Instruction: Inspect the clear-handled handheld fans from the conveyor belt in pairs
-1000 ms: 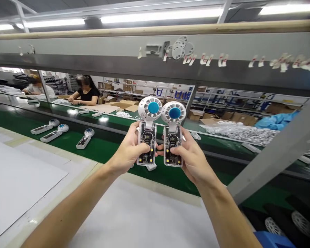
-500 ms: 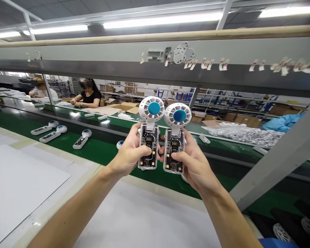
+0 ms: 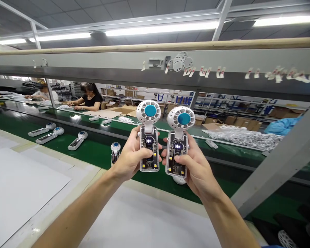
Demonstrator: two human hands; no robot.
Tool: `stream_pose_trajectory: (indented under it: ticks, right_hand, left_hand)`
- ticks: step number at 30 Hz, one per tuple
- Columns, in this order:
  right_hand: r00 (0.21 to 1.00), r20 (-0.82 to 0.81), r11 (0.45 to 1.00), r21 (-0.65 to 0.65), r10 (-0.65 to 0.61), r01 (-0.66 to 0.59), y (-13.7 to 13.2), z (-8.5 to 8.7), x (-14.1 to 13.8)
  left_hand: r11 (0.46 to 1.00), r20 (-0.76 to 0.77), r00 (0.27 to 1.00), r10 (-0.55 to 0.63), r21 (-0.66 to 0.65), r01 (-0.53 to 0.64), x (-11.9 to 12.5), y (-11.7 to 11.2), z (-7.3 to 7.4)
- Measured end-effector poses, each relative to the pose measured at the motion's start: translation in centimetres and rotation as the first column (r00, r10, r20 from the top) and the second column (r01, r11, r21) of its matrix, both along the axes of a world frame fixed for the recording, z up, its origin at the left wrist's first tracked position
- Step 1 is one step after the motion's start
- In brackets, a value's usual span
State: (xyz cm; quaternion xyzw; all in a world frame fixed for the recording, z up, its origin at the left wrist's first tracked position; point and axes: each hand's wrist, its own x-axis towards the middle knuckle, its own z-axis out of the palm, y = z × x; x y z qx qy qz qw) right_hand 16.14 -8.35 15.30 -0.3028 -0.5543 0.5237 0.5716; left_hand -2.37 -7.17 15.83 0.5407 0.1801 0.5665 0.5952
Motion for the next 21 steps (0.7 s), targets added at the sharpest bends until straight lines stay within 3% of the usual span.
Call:
stream_pose_trajectory:
  ticks: [12,17,21]
  right_hand:
    - [1.000,0.020,0.999,-0.041,0.005,-0.005,-0.80,0.68,-0.17]
    - [1.000,0.026,0.999,-0.041,-0.001,0.002,-0.68,0.55,-0.02]
    - [1.000,0.029,0.999,-0.041,-0.003,0.005,-0.49,0.45,0.18]
  left_hand:
    - [0.997,0.047,0.999,0.011,-0.083,-0.007,-0.13,-0.22,0.12]
    - [0.988,0.056,0.996,-0.070,-0.133,0.077,-0.14,-0.15,0.04]
    - [0.987,0.041,0.997,-0.071,-0.141,0.076,0.13,-0.13,-0.15]
